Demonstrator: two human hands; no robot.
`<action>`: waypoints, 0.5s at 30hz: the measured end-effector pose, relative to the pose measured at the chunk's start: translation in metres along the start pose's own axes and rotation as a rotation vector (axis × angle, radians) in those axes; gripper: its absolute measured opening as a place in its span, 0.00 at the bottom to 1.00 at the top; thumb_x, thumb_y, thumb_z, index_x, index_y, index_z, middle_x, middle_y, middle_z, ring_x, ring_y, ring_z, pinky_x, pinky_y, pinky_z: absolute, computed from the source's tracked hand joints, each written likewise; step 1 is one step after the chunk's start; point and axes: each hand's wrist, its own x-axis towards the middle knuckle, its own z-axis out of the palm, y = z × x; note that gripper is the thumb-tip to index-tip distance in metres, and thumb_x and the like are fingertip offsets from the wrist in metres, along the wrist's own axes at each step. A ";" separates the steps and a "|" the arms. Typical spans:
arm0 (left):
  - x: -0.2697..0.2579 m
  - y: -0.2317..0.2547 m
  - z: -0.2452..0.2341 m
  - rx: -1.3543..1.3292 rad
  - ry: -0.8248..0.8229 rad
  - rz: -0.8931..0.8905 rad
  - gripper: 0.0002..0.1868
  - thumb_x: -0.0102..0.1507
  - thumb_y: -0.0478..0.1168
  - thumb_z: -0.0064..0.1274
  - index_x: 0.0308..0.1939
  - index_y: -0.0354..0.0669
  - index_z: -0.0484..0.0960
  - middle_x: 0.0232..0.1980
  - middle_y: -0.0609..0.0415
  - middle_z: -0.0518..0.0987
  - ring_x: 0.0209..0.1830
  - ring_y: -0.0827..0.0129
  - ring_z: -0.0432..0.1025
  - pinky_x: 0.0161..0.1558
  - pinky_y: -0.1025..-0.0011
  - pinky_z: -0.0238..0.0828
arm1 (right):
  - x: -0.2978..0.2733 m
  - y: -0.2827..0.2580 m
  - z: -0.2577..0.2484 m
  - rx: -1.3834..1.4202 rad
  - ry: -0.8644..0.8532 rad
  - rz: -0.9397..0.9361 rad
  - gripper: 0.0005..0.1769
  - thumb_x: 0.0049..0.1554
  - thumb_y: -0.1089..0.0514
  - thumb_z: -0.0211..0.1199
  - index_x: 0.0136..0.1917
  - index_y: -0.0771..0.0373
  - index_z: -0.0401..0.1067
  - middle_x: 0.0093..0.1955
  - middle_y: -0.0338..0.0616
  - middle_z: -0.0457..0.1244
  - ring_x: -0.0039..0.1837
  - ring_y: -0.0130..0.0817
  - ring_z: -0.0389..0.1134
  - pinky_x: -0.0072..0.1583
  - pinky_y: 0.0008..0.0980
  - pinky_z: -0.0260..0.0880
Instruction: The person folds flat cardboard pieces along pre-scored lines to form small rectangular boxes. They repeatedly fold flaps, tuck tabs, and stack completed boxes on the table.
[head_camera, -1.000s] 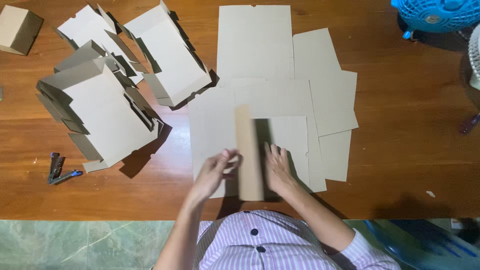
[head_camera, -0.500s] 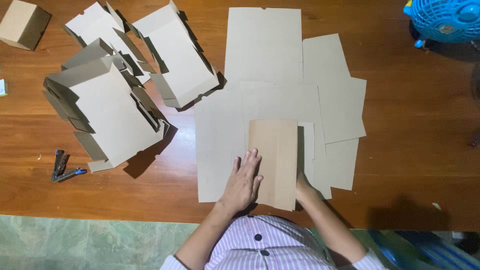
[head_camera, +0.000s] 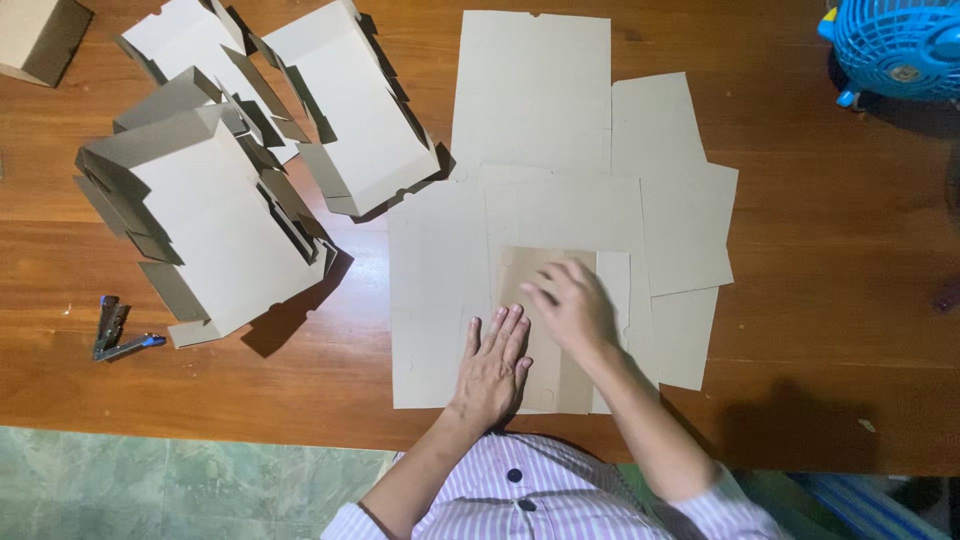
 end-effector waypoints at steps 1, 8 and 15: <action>-0.001 0.000 0.001 0.010 -0.006 0.001 0.33 0.69 0.46 0.42 0.76 0.36 0.58 0.82 0.44 0.52 0.82 0.54 0.44 0.76 0.43 0.30 | 0.008 -0.009 0.008 -0.008 -0.040 -0.009 0.21 0.56 0.44 0.69 0.52 0.63 0.77 0.56 0.50 0.67 0.58 0.48 0.69 0.57 0.45 0.70; -0.002 -0.001 0.006 0.032 0.023 0.017 0.32 0.70 0.46 0.41 0.76 0.36 0.59 0.80 0.42 0.56 0.82 0.53 0.45 0.77 0.43 0.29 | 0.033 -0.013 0.042 -0.058 -0.074 -0.058 0.21 0.49 0.45 0.73 0.48 0.61 0.73 0.49 0.46 0.66 0.53 0.48 0.70 0.53 0.48 0.70; -0.001 0.003 -0.008 0.034 0.189 0.112 0.31 0.64 0.43 0.49 0.69 0.31 0.68 0.73 0.38 0.67 0.76 0.47 0.56 0.71 0.38 0.36 | 0.033 -0.013 0.054 0.000 -0.033 -0.097 0.17 0.52 0.49 0.71 0.48 0.59 0.71 0.47 0.45 0.67 0.49 0.50 0.71 0.48 0.49 0.71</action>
